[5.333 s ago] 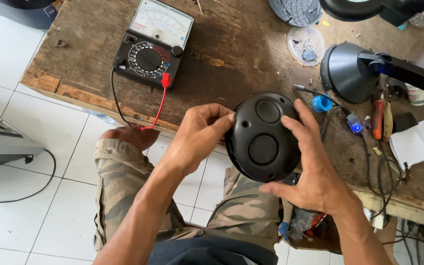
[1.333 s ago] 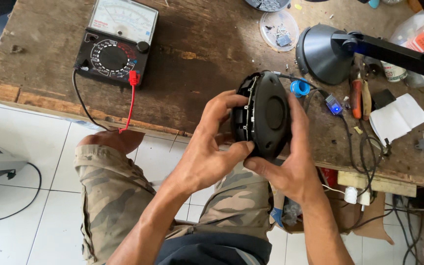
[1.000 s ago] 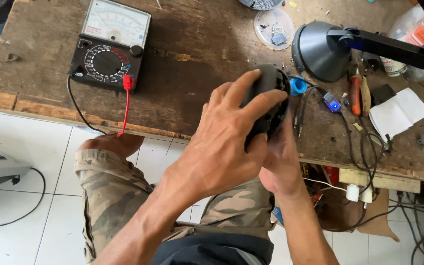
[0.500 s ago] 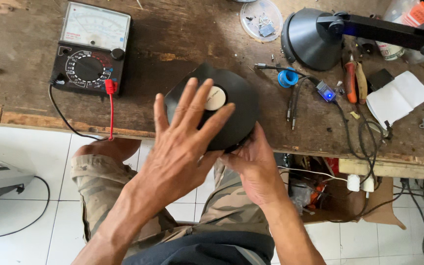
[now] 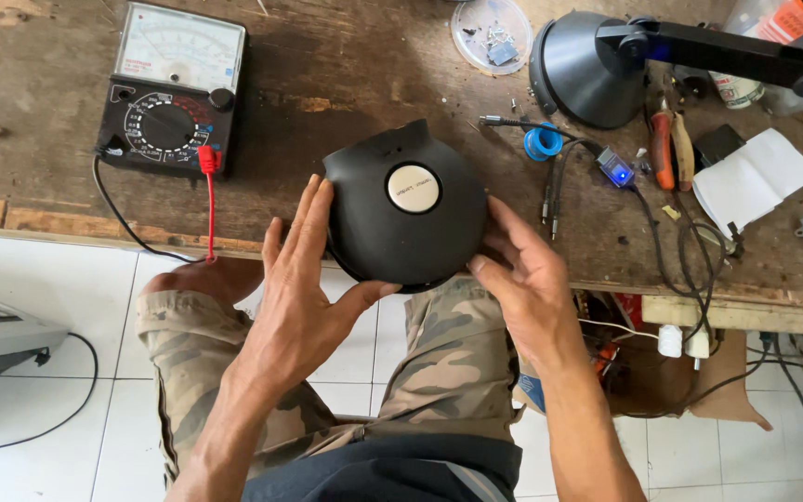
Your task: The person uses a soldering iron to work on the internal components of a disassembled black electronic device. They then reassemble the device by fitting the casing halves together and pressing the seams to secure them.
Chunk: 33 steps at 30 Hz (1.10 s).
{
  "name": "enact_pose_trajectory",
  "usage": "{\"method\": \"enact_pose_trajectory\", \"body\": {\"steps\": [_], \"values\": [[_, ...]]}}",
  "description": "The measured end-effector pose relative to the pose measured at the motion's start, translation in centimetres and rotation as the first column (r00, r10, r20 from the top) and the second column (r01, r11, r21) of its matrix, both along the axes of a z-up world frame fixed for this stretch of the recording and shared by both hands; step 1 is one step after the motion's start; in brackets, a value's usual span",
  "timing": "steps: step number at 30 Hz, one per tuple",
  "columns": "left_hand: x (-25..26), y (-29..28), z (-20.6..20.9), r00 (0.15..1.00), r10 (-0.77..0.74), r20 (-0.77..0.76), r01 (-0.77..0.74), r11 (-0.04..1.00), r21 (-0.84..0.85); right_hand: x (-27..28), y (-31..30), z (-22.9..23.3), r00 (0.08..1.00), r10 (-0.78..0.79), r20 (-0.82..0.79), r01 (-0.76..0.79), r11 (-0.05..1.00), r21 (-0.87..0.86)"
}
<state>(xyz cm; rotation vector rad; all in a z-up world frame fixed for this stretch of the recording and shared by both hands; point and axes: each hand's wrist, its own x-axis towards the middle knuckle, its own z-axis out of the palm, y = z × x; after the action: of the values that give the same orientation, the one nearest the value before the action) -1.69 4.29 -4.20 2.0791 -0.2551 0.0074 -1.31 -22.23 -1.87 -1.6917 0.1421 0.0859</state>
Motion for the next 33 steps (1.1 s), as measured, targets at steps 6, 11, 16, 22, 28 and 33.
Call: {"method": "enact_pose_trajectory", "body": {"steps": [6,11,16,22,28,33], "values": [[0.3,0.0,0.4,0.997,0.067,-0.035,-0.073,0.978,-0.195,-0.1,1.2,1.4,0.994,-0.042,0.099,0.042,0.999,0.001],[0.4,-0.1,0.7,0.996,0.087,-0.003,-0.085,0.966,-0.243,-0.1,0.9,1.8,0.984,-0.055,0.170,0.052,0.998,0.027],[0.4,-0.5,1.8,0.990,0.138,-0.026,-0.140,0.951,-0.275,-0.1,1.3,1.7,0.964,-0.065,0.259,0.053,0.997,0.053],[0.0,-1.0,2.0,0.978,0.202,-0.058,-0.210,0.926,-0.314,-0.6,3.3,0.2,0.941,-0.085,0.327,0.030,0.985,0.170],[0.4,-0.8,1.6,0.961,0.264,-0.085,-0.276,0.880,-0.387,-2.7,3.5,-0.2,0.889,0.079,0.451,0.161,0.869,-0.469],[0.4,-0.5,1.6,0.963,0.205,-0.174,-0.264,0.850,-0.457,-3.0,4.7,-0.1,0.737,0.430,0.522,0.127,0.670,-0.731]]}}
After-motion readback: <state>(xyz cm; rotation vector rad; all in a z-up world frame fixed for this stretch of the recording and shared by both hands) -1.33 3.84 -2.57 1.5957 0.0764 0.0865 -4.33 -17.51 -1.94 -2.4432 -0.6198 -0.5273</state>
